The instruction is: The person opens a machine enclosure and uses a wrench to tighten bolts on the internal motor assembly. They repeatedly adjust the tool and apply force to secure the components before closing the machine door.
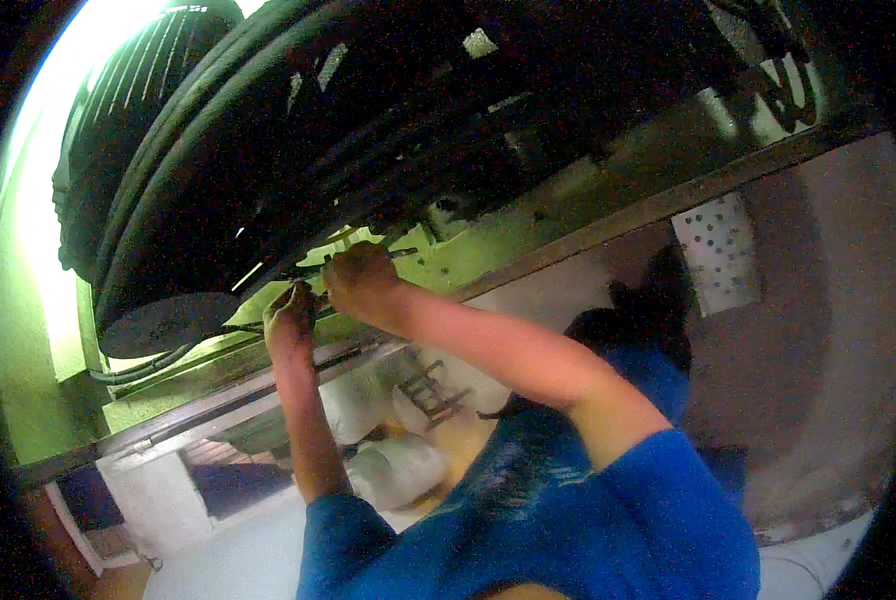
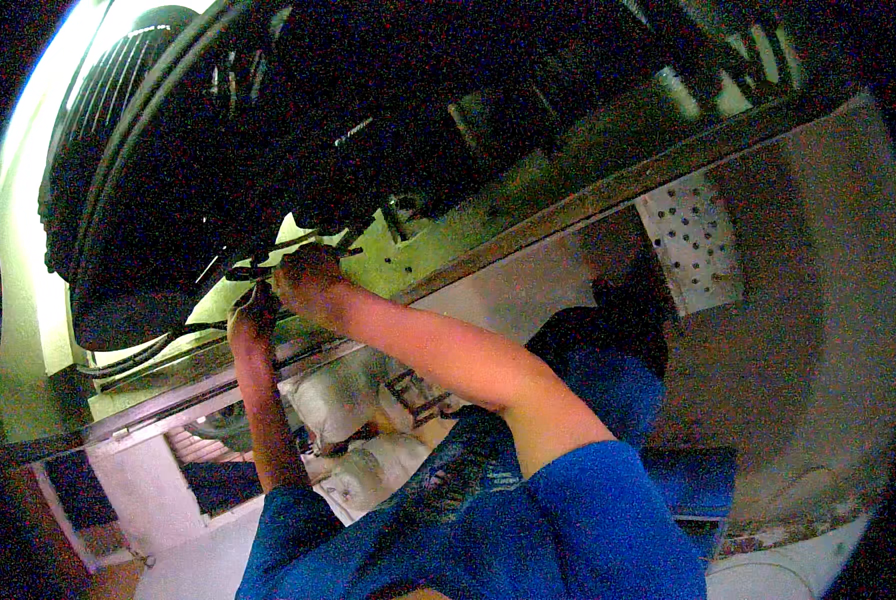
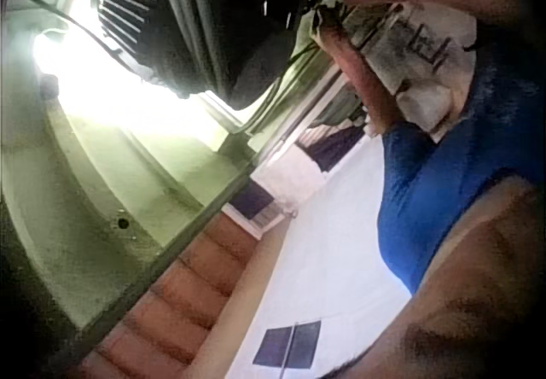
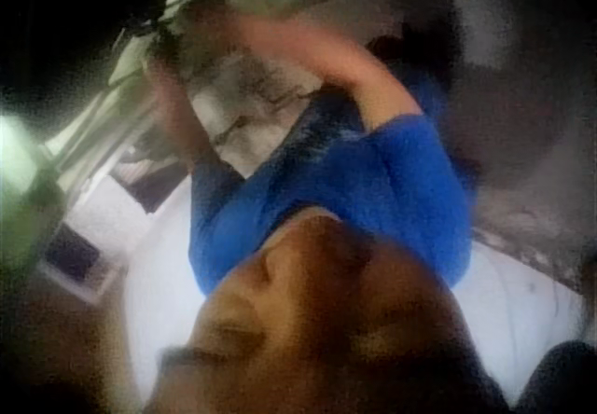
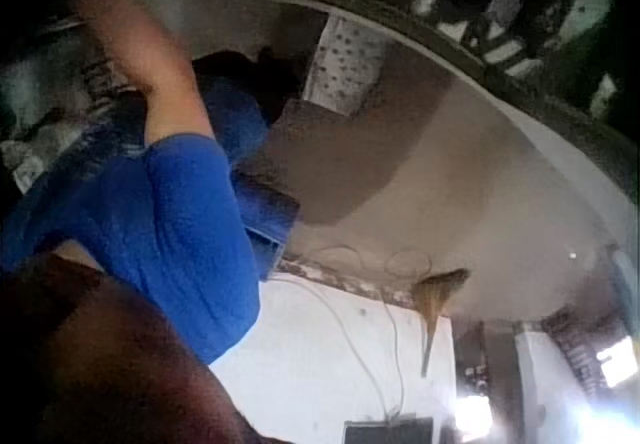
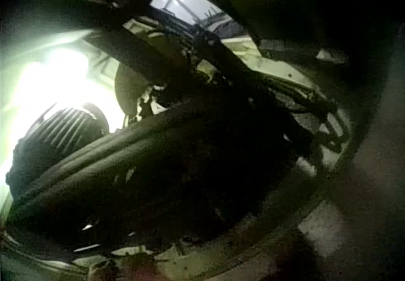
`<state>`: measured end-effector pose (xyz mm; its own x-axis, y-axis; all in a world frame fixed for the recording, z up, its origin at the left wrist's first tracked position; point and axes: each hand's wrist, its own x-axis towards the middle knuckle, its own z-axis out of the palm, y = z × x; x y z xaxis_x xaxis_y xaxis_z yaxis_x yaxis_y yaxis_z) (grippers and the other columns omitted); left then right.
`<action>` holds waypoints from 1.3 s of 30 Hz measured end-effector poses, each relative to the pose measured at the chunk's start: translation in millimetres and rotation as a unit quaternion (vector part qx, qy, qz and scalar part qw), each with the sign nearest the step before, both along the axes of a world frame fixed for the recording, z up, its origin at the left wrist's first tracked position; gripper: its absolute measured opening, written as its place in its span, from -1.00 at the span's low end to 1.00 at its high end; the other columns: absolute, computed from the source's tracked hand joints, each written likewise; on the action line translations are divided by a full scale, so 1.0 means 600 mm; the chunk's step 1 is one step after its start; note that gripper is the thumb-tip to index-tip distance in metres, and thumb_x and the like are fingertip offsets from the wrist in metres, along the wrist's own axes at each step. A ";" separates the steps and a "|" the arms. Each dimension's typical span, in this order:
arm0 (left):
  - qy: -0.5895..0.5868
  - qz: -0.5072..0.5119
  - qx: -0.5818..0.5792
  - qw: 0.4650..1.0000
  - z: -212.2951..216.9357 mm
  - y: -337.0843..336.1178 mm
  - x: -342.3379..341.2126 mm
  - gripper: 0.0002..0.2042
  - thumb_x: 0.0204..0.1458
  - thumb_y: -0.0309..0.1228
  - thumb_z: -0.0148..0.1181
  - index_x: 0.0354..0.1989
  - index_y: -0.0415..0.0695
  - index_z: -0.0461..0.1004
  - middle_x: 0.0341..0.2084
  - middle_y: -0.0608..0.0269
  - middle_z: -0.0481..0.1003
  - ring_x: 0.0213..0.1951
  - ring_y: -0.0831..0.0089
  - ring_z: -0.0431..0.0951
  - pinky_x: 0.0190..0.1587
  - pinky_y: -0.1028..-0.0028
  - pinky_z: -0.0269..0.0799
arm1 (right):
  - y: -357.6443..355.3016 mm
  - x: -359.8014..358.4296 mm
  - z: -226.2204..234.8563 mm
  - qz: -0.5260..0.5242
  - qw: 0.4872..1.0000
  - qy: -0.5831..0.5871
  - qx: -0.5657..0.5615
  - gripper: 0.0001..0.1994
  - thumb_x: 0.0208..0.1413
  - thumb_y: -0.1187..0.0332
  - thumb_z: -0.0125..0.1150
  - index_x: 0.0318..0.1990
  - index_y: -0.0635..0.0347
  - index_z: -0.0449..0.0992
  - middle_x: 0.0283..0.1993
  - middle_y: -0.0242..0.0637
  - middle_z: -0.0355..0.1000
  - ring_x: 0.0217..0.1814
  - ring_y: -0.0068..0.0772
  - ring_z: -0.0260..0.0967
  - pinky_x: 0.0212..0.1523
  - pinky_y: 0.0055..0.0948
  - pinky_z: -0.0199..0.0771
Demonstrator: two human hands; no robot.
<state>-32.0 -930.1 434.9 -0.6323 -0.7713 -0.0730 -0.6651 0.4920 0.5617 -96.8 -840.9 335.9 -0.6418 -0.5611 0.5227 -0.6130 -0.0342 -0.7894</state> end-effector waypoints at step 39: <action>-0.035 0.042 0.051 0.997 0.008 0.001 0.008 -0.79 -0.16 -0.42 -0.02 -0.34 -0.27 0.33 -0.54 0.17 0.41 -0.58 0.52 0.36 -0.56 0.64 0.23 | 0.179 0.186 -0.188 0.190 0.970 -0.103 0.110 -0.84 -0.27 0.26 -0.08 -0.58 0.08 0.41 -0.58 -0.26 0.34 -0.52 -0.25 0.30 -0.53 -0.32 0.26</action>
<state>-27.2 -929.8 439.6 -0.5572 -0.8073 -0.1945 -0.7403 0.3768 0.5567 14.7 -733.8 222.8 -0.4453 -0.8609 0.2460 -0.4177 -0.0432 -0.9075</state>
